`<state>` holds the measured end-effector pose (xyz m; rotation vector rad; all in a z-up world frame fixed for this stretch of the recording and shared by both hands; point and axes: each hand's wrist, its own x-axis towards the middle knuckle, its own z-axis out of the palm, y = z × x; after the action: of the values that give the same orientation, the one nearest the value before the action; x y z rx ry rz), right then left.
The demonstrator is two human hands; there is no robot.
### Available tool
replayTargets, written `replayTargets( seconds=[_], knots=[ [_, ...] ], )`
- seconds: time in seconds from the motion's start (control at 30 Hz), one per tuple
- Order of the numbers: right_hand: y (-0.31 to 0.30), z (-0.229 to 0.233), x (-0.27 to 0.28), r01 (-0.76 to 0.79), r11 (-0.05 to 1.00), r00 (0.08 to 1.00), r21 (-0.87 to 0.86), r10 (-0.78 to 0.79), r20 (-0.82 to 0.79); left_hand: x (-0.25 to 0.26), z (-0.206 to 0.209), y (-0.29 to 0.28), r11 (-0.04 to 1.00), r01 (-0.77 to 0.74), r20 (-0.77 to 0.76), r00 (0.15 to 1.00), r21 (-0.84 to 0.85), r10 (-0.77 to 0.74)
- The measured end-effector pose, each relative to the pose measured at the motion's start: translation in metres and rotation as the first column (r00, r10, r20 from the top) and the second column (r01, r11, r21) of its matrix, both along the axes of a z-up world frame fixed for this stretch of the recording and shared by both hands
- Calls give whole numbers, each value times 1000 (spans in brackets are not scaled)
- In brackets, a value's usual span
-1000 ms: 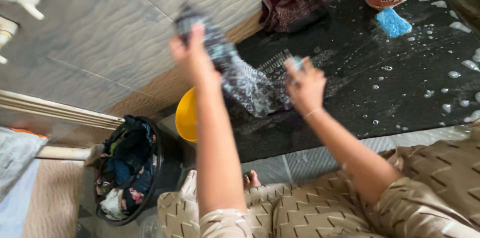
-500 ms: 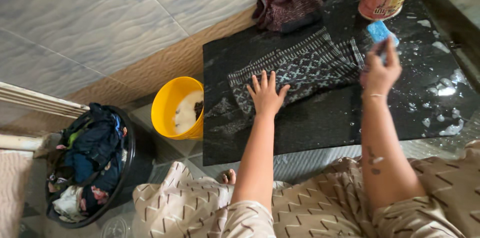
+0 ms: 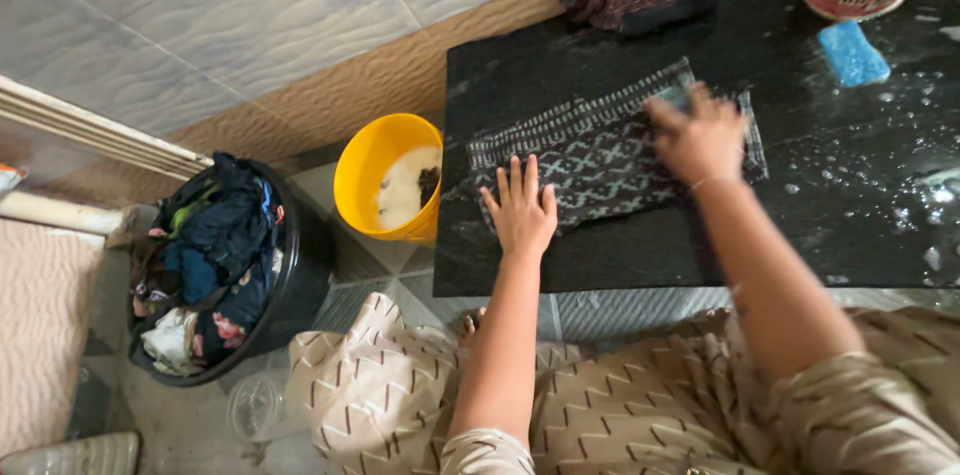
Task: The person washes a patterned garment by hand on a black surface using a sponge and soapy water, then rinses a container in a yellow bucket.
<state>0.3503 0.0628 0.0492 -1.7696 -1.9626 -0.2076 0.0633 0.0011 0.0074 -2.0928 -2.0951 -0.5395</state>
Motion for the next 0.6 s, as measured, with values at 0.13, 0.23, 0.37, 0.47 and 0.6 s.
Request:
replayTargets(
  seconds=[0.13, 0.23, 0.37, 0.47, 0.6],
  knots=[
    [12, 1, 13, 143, 981, 984, 132, -156, 90, 7, 26, -3, 979, 33, 122, 993, -200, -9],
    [-2, 15, -45, -14, 975, 999, -221, 6, -37, 2, 43, 2, 905, 88, 154, 988, -416, -25],
    [-48, 19, -149, -358, 867, 927, 347, 374, 22, -5, 49, 9, 827, 88, 70, 996, -555, -59],
    [-15, 10, -114, -290, 950, 948, 116, 302, -104, -8, 47, -7, 834, 153, 178, 982, -530, -67],
    [48, -12, -20, 91, 994, 996, 64, -90, -13, -4, 46, -9, 841, 174, 216, 974, -513, -70]
  ],
)
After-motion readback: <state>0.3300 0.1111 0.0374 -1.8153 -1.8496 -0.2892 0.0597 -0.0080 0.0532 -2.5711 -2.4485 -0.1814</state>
